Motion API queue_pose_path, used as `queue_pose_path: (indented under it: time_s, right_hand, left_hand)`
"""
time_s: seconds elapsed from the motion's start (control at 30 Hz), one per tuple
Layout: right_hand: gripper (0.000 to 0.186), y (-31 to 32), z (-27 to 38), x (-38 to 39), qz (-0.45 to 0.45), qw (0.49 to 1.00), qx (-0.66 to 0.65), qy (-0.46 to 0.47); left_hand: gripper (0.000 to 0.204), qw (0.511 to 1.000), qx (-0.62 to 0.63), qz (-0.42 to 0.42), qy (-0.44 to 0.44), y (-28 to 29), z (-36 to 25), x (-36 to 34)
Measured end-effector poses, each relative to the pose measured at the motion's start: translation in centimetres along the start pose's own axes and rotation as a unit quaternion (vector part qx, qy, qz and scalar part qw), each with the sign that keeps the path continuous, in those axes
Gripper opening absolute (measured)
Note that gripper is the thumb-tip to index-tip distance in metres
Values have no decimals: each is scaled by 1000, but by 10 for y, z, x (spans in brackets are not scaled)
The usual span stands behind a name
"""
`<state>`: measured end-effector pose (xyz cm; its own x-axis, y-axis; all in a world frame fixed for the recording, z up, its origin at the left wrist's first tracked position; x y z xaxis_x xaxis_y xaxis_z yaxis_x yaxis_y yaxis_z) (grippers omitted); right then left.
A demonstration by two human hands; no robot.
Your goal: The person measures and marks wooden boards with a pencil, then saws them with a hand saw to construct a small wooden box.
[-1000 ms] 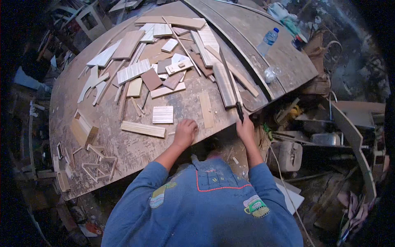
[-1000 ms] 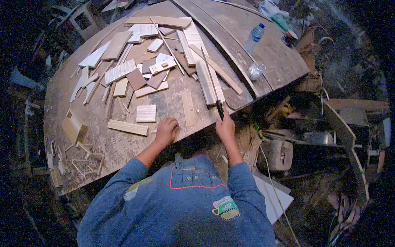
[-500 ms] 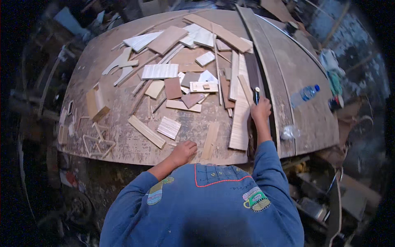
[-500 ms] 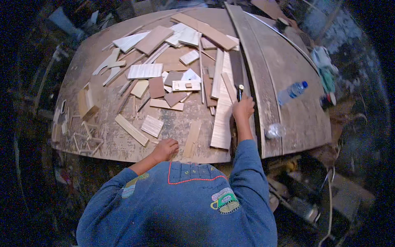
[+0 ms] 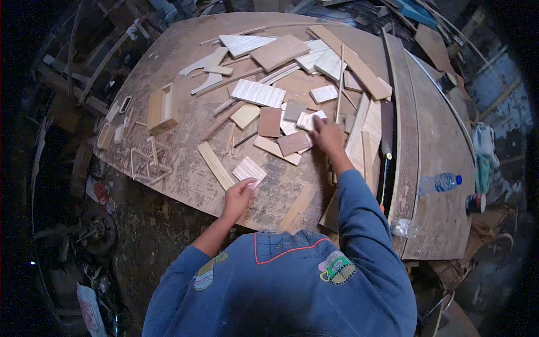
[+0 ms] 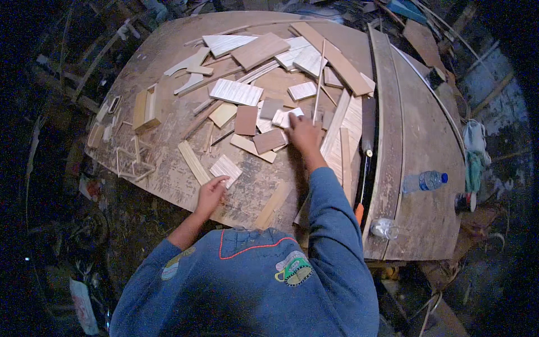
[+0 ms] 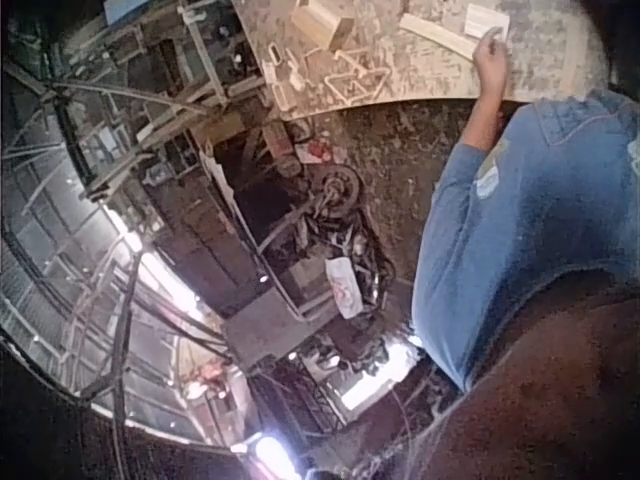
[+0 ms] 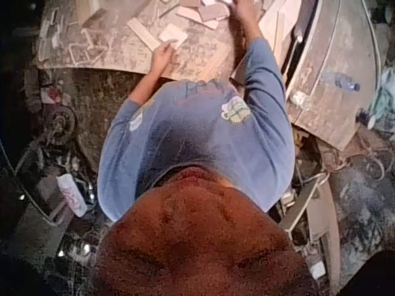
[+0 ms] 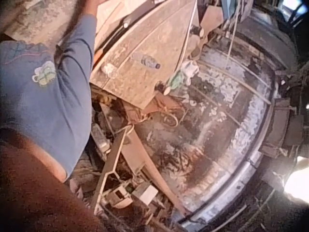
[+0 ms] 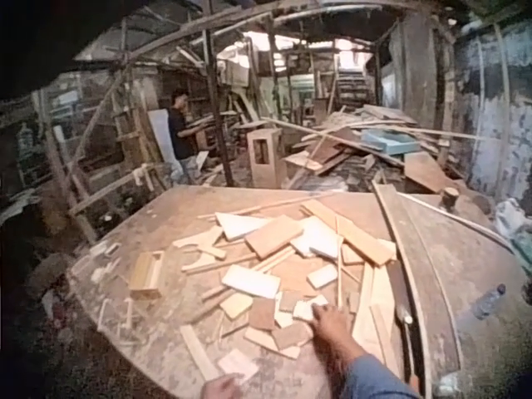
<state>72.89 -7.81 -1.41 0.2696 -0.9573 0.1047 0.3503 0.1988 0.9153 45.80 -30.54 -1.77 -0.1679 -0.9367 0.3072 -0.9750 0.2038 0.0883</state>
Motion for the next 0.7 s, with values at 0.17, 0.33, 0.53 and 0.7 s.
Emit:
queue_pose_path:
  time_s: [0.17, 0.33, 0.53, 0.7]
  right_hand:
    - [35, 28, -10, 0, -116, 983, 101, -97]
    - [38, 6, -10, 11, -83, 995, 57, -20]
    - [38, 10, 4, 11, -6, 1000, 15, -23]
    - [55, -5, 10, 4, -37, 991, 122, -31]
  left_hand:
    - [34, 940, 337, -42, 40, 18, 3, 18]
    - [19, 924, 354, 68, 124, -12, 40, 51]
    - [21, 918, 323, 64, 222, -19, 31, 62]
    - [26, 901, 394, 37, 176, -13, -11, 26]
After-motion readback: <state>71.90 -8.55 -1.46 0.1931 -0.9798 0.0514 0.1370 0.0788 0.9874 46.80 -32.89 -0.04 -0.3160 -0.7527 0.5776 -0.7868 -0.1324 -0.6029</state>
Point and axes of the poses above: each hand's wrist, its own x-axis away from the middle knuckle, its own y-axis out of the back of the hand, z = x × y, the point moved 6 cm from there along -x, towards the middle knuckle, and after that the axes turned 15 degrees about z, right-handed, at the moved point
